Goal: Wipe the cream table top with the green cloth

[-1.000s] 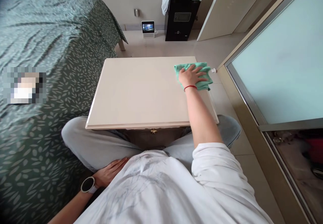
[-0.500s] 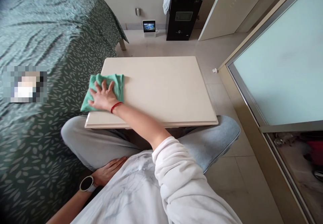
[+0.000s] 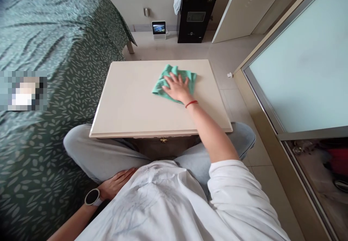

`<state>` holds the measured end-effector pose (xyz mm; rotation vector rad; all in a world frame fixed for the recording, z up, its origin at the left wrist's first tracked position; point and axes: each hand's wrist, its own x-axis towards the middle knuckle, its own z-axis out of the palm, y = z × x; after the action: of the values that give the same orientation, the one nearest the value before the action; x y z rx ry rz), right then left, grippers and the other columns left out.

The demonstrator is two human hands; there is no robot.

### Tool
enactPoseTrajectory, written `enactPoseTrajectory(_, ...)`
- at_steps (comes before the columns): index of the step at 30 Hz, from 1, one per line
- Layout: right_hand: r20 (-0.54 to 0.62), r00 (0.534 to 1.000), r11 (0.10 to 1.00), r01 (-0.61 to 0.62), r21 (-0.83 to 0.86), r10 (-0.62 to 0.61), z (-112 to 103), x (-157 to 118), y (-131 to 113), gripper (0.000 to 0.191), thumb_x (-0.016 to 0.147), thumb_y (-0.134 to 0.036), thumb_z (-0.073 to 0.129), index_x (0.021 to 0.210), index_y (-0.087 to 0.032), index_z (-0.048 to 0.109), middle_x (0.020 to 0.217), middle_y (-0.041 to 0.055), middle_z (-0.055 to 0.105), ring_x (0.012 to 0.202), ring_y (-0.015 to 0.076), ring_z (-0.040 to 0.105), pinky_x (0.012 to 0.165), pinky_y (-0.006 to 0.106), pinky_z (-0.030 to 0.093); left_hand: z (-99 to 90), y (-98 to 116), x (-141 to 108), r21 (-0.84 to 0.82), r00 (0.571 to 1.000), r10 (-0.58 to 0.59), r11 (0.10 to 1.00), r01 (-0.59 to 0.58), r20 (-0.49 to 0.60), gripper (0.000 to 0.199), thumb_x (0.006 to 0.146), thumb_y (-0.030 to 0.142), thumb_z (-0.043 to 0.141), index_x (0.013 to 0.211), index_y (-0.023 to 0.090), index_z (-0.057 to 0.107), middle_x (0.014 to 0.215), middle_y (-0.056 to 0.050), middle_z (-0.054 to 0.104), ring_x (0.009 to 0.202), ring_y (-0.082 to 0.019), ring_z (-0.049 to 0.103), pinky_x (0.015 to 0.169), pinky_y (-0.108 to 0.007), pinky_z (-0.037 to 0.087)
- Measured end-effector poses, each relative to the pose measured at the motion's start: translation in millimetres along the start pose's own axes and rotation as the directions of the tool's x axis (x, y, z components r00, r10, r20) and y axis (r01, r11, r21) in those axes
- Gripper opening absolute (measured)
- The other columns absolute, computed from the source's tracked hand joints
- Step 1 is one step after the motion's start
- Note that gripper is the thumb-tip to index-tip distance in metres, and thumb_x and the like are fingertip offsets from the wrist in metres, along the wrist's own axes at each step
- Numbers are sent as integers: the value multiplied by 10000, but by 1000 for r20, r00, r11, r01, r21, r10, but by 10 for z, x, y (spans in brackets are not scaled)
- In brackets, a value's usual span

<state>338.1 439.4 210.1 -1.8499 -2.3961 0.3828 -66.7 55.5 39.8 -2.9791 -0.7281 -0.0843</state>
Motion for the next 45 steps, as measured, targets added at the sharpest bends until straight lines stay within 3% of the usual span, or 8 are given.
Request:
enactPoseTrajectory(5,-199,904,922,-388,-11,378,-6,-533,859,766,1225,-592,277,1886,-299,529,2018,211,377,1826,542,370,1370,945,314,72,-1,-57,3,1000,7,1000,-7,9,532,1177,259,521,1559,122,865,1495,-181,902,1447,-279,799,1324,-331,492)
enactPoseTrajectory(9,-287,773,817,-573,69,566,128,-735,760,785,1205,-550,312,1863,-195,551,1966,332,407,1784,639,396,1261,1051,339,74,-7,-59,11,1000,5,1000,-5,-14,527,1205,275,493,1532,149,887,1469,-152,916,1416,-259,816,1337,-325,486)
enactPoseTrajectory(14,-239,867,897,-439,54,438,275,-584,-326,796,1212,-514,386,1869,-90,529,1965,388,368,1789,692,354,1207,1130,266,135,-15,-98,41,999,35,998,-37,36,532,1208,312,510,1574,165,867,1490,-151,908,1414,-259,827,1323,-329,508)
enactPoseTrajectory(19,-67,998,999,-6,36,8,460,-485,-1888,778,1215,-484,506,1903,-122,506,2021,288,318,1834,626,328,1349,1033,281,201,18,-127,44,999,39,998,-40,30,543,1162,278,539,1581,133,853,1528,-179,888,1463,-282,805,1316,-349,521)
enactPoseTrajectory(25,-26,862,862,507,16,-506,729,-797,-2722,733,1233,-521,580,1875,-166,559,2018,241,360,1850,565,337,1412,950,324,98,28,-64,35,998,14,999,-12,-56,531,1163,181,484,1523,107,868,1482,-167,909,1465,-241,797,1357,-344,475)
enactPoseTrajectory(29,31,756,756,655,-14,-654,717,-937,-2388,698,1248,-488,593,1900,-242,545,2030,163,372,1869,504,326,1464,887,289,98,23,-71,30,999,25,999,-25,-26,541,1163,187,483,1550,106,851,1523,-173,891,1502,-245,777,1361,-343,466)
enactPoseTrajectory(39,-69,997,999,12,-50,-15,263,-1253,-59,720,1234,-572,461,1899,-309,551,2016,162,418,1810,540,401,1413,897,313,93,-1,-75,31,999,11,999,-9,-43,539,1178,263,497,1537,124,875,1498,-172,903,1469,-272,774,1350,-350,471)
enactPoseTrajectory(45,-254,801,828,-561,2,543,132,-1760,643,729,1213,-495,382,1850,-192,568,1963,293,433,1710,611,497,1231,959,480,143,-13,-107,49,999,23,999,-22,-27,548,1154,277,541,1577,140,861,1553,-174,879,1572,-295,711,1357,-348,469)
